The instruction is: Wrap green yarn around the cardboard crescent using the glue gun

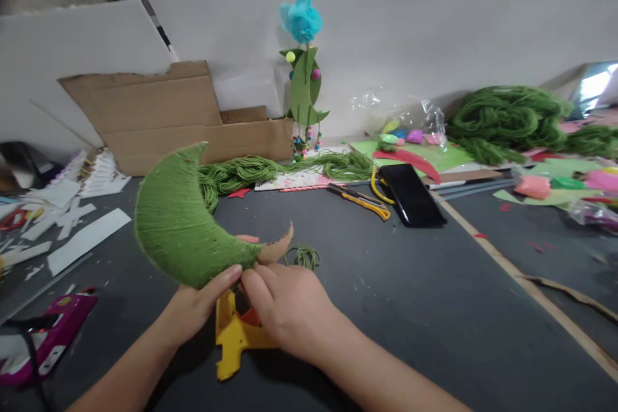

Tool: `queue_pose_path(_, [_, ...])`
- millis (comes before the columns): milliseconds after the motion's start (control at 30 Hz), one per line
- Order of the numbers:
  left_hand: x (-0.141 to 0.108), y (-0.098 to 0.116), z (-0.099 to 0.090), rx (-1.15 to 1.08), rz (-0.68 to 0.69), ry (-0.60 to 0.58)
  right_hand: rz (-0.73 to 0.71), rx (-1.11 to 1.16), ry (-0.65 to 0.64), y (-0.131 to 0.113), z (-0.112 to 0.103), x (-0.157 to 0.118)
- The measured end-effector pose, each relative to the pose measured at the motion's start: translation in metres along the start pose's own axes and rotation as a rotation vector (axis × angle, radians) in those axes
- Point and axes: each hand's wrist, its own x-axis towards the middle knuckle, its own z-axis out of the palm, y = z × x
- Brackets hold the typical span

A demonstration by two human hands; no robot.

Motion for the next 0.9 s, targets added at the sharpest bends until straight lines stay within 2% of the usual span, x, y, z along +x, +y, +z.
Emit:
queue_pose_path(167, [0.004,-0.011,-0.001,-0.165,-0.161,0.005,0.096,0.072,-0.007,0.003,-0.001,0.003])
queue_pose_path(333, [0.008,-0.021,-0.004,-0.348,-0.209,-0.044,0.091,0.103,-0.126,0.006,-0.008,0.006])
queue_pose_path(467, [0.008,-0.019,-0.006,-0.392,-0.268,-0.076,0.110,0.153,-0.168,0.008,-0.012,0.008])
queue_pose_path(767, [0.009,-0.017,-0.012,-0.378,-0.259,-0.013,0.280,0.191,-0.164,0.012,-0.017,0.008])
queue_pose_path(900, [0.009,-0.018,-0.013,-0.350,-0.250,-0.027,0.315,0.186,-0.158,0.011,-0.017,0.008])
